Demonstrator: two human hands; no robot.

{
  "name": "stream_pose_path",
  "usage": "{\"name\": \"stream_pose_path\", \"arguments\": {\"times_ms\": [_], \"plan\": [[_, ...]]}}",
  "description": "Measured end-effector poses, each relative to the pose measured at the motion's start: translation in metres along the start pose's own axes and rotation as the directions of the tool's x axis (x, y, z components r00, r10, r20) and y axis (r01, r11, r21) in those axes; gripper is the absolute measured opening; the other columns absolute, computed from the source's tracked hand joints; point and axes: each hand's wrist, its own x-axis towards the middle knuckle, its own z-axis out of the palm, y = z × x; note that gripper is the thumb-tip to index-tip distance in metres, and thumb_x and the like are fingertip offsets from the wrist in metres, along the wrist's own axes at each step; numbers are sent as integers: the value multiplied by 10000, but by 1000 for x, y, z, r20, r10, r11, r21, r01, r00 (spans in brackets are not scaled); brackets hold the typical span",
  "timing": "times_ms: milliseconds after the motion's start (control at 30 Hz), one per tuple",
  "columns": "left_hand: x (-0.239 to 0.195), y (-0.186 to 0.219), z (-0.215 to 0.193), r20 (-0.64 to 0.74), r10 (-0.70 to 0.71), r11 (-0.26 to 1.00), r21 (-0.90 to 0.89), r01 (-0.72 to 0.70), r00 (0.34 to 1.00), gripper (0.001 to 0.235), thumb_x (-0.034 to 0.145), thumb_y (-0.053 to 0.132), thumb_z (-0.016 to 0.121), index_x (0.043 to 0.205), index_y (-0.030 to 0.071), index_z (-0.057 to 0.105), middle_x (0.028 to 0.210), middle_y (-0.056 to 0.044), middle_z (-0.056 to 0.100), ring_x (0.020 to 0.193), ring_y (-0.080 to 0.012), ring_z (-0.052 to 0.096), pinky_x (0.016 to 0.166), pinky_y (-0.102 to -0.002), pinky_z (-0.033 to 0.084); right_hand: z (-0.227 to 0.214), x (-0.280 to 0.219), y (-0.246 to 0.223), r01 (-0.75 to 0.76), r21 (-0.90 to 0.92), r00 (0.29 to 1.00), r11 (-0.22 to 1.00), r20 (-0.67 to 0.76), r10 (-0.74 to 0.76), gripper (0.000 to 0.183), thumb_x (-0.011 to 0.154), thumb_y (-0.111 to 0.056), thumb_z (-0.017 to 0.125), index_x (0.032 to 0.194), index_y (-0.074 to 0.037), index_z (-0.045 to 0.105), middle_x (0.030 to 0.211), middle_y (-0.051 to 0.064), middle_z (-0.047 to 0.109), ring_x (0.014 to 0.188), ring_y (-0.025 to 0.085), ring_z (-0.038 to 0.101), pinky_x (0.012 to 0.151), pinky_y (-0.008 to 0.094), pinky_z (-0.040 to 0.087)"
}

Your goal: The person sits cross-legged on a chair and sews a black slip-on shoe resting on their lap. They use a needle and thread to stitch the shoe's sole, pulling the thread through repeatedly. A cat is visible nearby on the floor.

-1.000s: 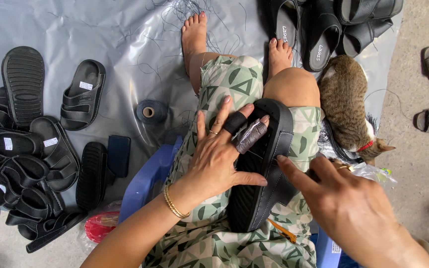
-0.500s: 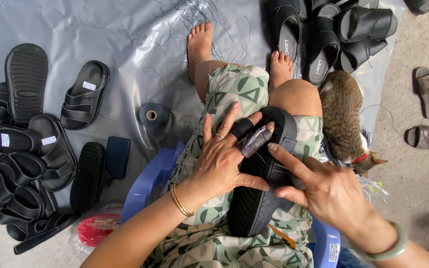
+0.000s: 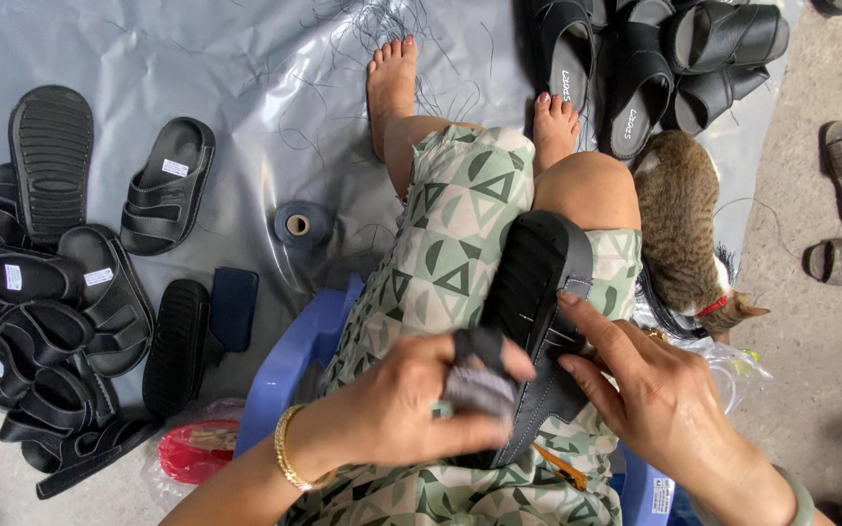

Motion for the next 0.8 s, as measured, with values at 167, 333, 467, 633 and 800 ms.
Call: {"name": "stream_pose_path", "arguments": {"times_ms": [167,333,467,633,800], "plan": [[18,0,-11,146,-150,976,-138,170,978,146,878,180,584,1000,138,654,786,24,663,535,-82,485,561,-228,409,3,0,-5,-93,-19,995,996,21,93,499,832,-271,592,1292,-156,439,797,-12,610,658,161,628,458,323,453],[15,-16,9,60,-329,937,-107,334,942,145,831,-14,599,957,0,529,666,-37,566,464,-75,518,439,-154,497,8,2,-8,-65,-9,996,998,-66,64,444,846,-211,591,1270,-137,486,729,-12,568,557,136,561,422,316,434],[10,-16,2,67,-481,810,-348,472,874,432,795,9,612,1211,32,496,810,-47,643,689,-130,648,696,-226,581,4,-4,5,48,-73,997,996,-63,-52,516,833,-233,627,1314,-133,468,627,-32,506,469,93,505,386,300,453],[0,-29,5,-104,-278,960,7,281,955,345,794,35,598,1132,7,529,927,-96,680,792,-179,712,756,-279,580,-39,-24,25,-194,-423,950,885,143,277,586,806,-336,532,1362,-454,392,610,-150,579,357,79,508,371,303,440],[-7,-36,12,-195,-198,940,239,243,960,355,775,186,726,1097,111,599,748,45,585,554,-94,576,577,-237,508,-38,-53,33,-288,-304,950,908,34,312,336,857,-237,510,1164,-339,598,968,-143,640,557,128,612,514,273,467]]}}
